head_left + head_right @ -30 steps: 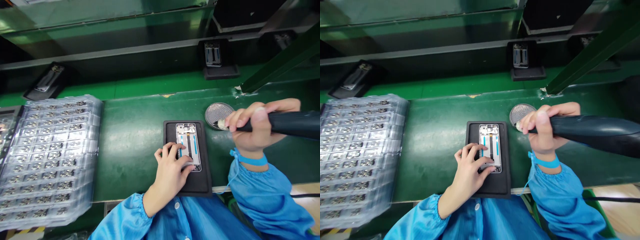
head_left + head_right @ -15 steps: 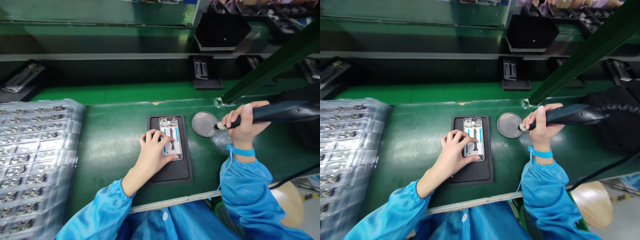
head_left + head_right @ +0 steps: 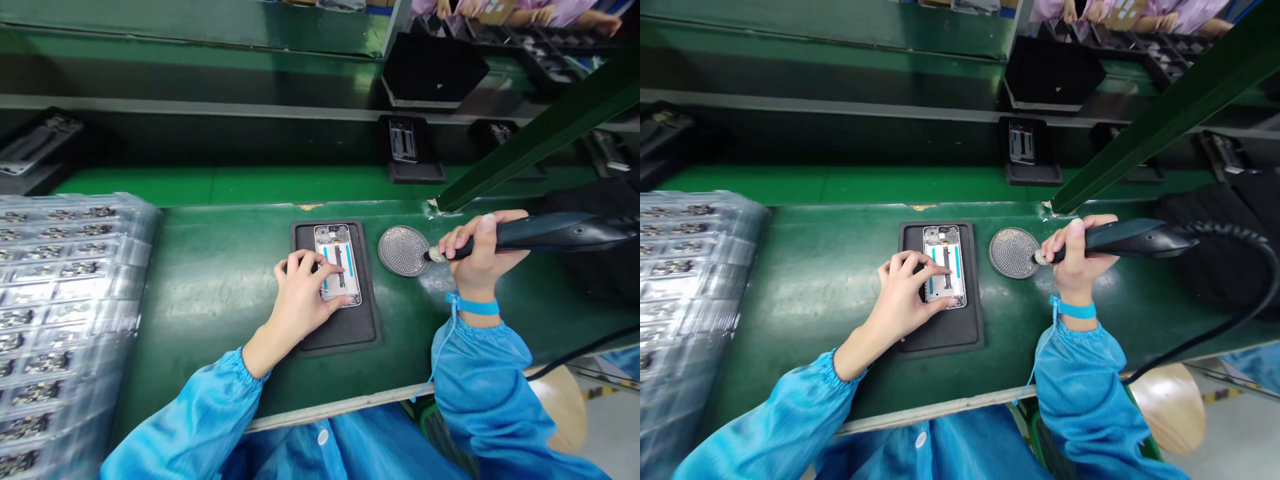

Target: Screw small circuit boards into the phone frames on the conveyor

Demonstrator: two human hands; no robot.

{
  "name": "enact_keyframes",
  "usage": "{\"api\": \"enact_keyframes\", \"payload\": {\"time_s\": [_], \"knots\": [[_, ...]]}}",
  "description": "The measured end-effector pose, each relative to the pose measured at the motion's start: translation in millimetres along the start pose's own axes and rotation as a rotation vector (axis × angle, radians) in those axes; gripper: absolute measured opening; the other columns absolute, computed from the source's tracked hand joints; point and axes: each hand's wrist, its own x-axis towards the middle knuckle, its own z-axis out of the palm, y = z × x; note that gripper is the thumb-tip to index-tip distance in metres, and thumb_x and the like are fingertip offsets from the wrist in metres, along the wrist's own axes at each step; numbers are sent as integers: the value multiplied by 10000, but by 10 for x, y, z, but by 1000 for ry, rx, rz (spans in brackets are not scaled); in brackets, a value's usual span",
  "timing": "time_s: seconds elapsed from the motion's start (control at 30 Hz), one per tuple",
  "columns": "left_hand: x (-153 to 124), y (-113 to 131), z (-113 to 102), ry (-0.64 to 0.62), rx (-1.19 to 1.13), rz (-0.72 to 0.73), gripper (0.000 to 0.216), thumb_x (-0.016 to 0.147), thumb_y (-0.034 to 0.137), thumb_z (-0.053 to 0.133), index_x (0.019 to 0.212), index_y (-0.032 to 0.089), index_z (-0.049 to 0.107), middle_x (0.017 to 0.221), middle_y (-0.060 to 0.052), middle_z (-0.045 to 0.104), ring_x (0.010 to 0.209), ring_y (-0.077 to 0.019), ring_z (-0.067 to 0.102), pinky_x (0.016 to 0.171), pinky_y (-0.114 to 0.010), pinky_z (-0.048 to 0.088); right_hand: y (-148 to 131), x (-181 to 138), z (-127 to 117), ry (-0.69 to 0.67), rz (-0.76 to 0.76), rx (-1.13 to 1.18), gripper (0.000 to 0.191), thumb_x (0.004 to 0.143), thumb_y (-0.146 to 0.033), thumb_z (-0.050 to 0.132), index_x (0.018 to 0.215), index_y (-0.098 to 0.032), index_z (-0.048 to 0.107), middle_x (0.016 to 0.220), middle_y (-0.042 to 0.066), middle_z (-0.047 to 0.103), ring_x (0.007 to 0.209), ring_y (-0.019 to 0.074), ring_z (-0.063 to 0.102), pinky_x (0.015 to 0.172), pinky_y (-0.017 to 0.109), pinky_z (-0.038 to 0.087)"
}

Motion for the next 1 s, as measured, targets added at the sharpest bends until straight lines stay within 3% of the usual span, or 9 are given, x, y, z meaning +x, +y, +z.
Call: {"api": "enact_keyframes", "payload": {"time_s": [0.4, 0.6, 0.67, 0.77, 0.87, 1.0], "knots": [[-8, 12, -31, -27, -15, -10, 522, 1015, 455, 1159, 1495, 376, 971, 1521, -126, 790, 1641, -473, 569, 1393, -697, 442, 5, -16, 18, -49, 3, -19, 585, 1066, -658, 1045, 1060, -320, 567, 662, -135, 600, 423, 144, 542, 427, 302, 571], [9, 42, -75, -95, -85, -36, 507, 1052, 312, 1083, 1535, 404, 963, 1603, -105, 792, 1694, -471, 550, 1435, -742, 407, -356, -137, 154, -40, -41, 77, 492, 1092, -557, 1024, 1075, -320, 593, 660, -127, 609, 414, 140, 520, 446, 288, 545], [10, 59, -75, -97, -97, -44, 497, 1033, 291, 1097, 1503, 388, 970, 1617, -107, 796, 1707, -471, 546, 1443, -740, 405, -537, -266, 282, -113, 1, 140, 450, 1152, -577, 974, 1075, -332, 604, 672, -117, 622, 400, 150, 503, 446, 313, 544], [13, 91, -77, -106, -102, -58, 469, 1029, 304, 1111, 1473, 372, 975, 1639, -108, 798, 1725, -467, 549, 1449, -729, 416, -716, -515, 538, -336, 96, 316, 370, 1196, -580, 943, 1121, -345, 666, 691, -108, 668, 374, 151, 462, 423, 324, 522], [18, 121, -86, -127, -100, -71, 468, 1029, 307, 1116, 1471, 364, 975, 1678, -103, 790, 1730, -463, 556, 1459, -730, 417, -729, -724, 780, -484, 158, 461, 276, 1215, -506, 933, 1179, -340, 715, 708, -102, 692, 378, 140, 473, 421, 302, 511], [23, 146, -87, -129, -113, -61, 454, 1039, 294, 1098, 1471, 352, 974, 1676, -104, 787, 1727, -458, 556, 1471, -734, 411, -647, -849, 921, -544, 175, 488, 278, 1213, -481, 934, 1163, -331, 706, 699, -112, 675, 371, 125, 473, 411, 279, 498]]}}
